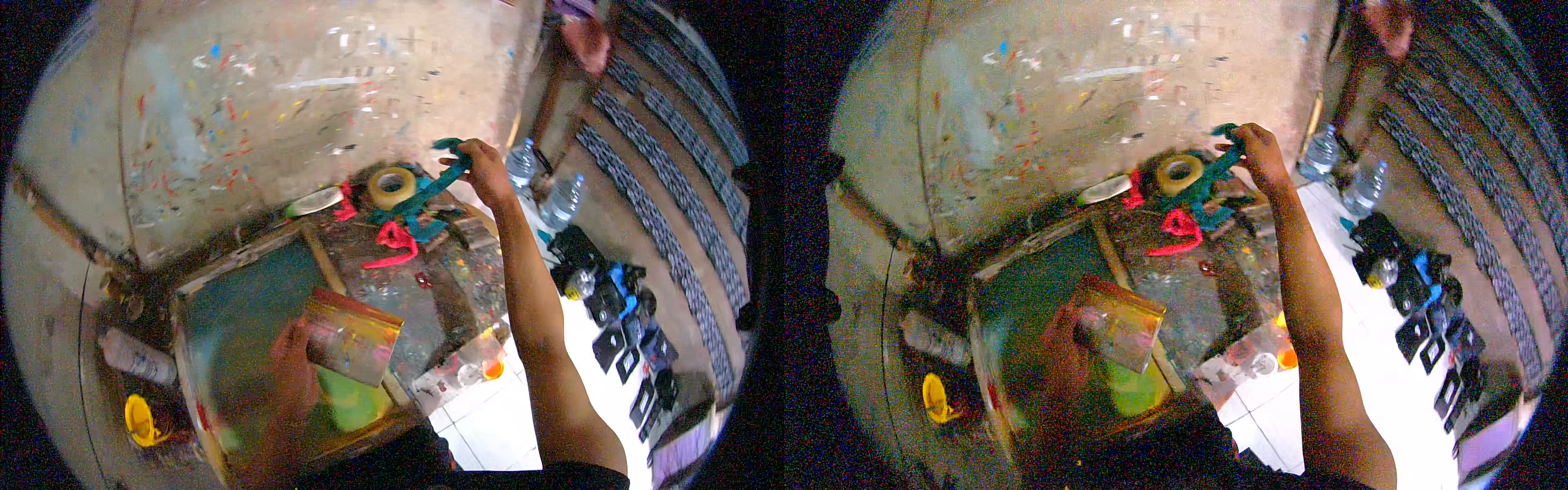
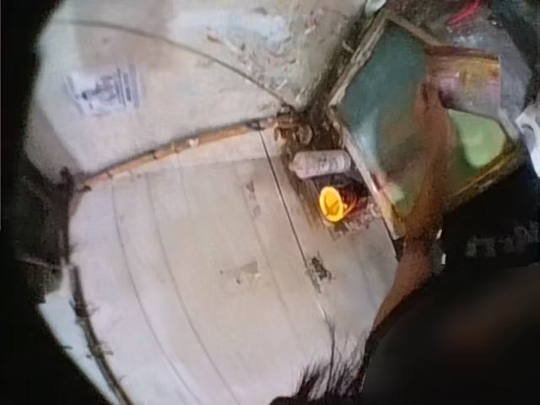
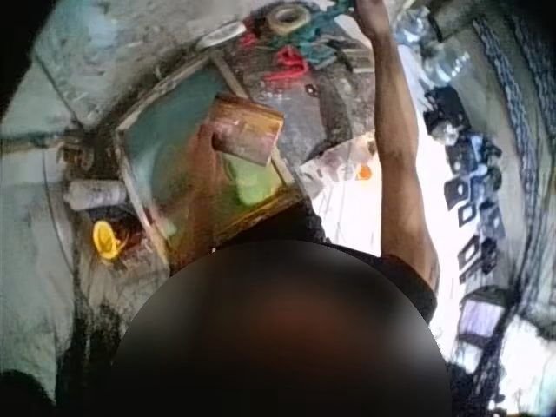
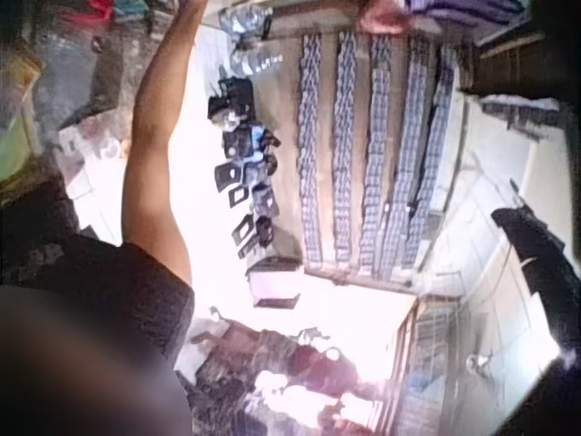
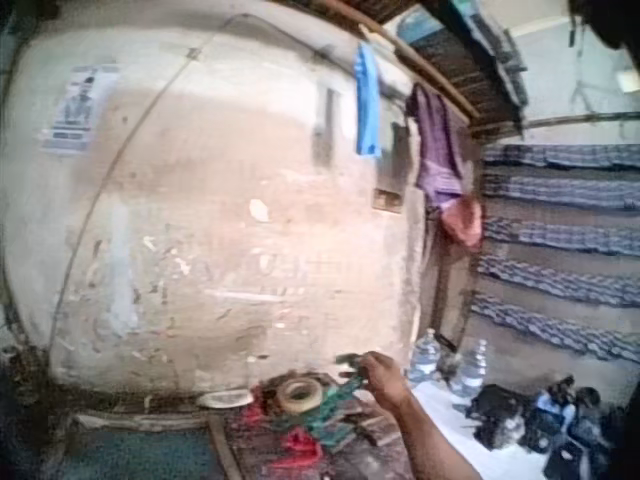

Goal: The person wipes a screen printing frame with a red cloth, then uses a roll of masking tape to seal the edges of the frame. They repeatedly tear tape, apply it along the frame borders, and smooth it down with their fingers.

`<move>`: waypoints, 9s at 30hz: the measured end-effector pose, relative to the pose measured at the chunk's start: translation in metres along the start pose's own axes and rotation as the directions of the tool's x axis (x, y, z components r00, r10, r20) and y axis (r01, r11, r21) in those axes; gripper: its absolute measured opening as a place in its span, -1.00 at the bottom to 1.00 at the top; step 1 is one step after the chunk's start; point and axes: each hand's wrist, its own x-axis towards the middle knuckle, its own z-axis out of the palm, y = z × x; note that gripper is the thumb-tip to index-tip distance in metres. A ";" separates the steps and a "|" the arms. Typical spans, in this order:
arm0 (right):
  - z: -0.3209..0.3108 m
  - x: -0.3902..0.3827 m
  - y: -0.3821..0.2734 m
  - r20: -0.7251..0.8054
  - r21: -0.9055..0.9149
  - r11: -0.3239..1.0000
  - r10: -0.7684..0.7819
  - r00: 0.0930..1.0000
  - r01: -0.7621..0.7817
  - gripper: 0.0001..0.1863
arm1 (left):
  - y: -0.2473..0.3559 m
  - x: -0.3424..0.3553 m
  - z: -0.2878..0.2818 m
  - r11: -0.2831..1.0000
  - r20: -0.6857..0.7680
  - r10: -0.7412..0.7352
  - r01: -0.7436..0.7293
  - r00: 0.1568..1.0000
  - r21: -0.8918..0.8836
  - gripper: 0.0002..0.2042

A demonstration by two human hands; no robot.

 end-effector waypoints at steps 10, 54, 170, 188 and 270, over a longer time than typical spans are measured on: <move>-0.128 -0.104 0.080 -0.190 -0.615 0.785 -0.241 0.952 0.076 -0.82 | -0.047 0.037 0.107 0.916 0.316 0.136 -0.241 0.939 0.320 -0.71; 0.004 -0.185 0.056 0.353 -0.611 0.499 -0.523 0.776 0.615 -0.56 | -0.048 0.063 0.154 0.686 0.404 0.159 -0.395 0.901 0.611 -0.67; -0.018 -0.236 0.056 0.493 -0.413 0.899 0.082 0.866 0.149 -0.80 | -0.103 0.004 0.051 0.157 0.866 0.220 -0.892 0.449 0.423 -0.74; 0.038 -0.162 0.167 0.566 -0.795 0.425 0.262 0.781 0.433 -0.67 | -0.110 0.004 0.047 0.260 0.790 0.264 -0.830 0.553 0.494 -0.68; 0.133 0.039 0.177 0.486 -0.874 0.070 0.124 0.865 0.481 -0.44 | -0.004 0.261 0.026 0.593 0.530 0.180 -0.521 0.829 0.614 -0.63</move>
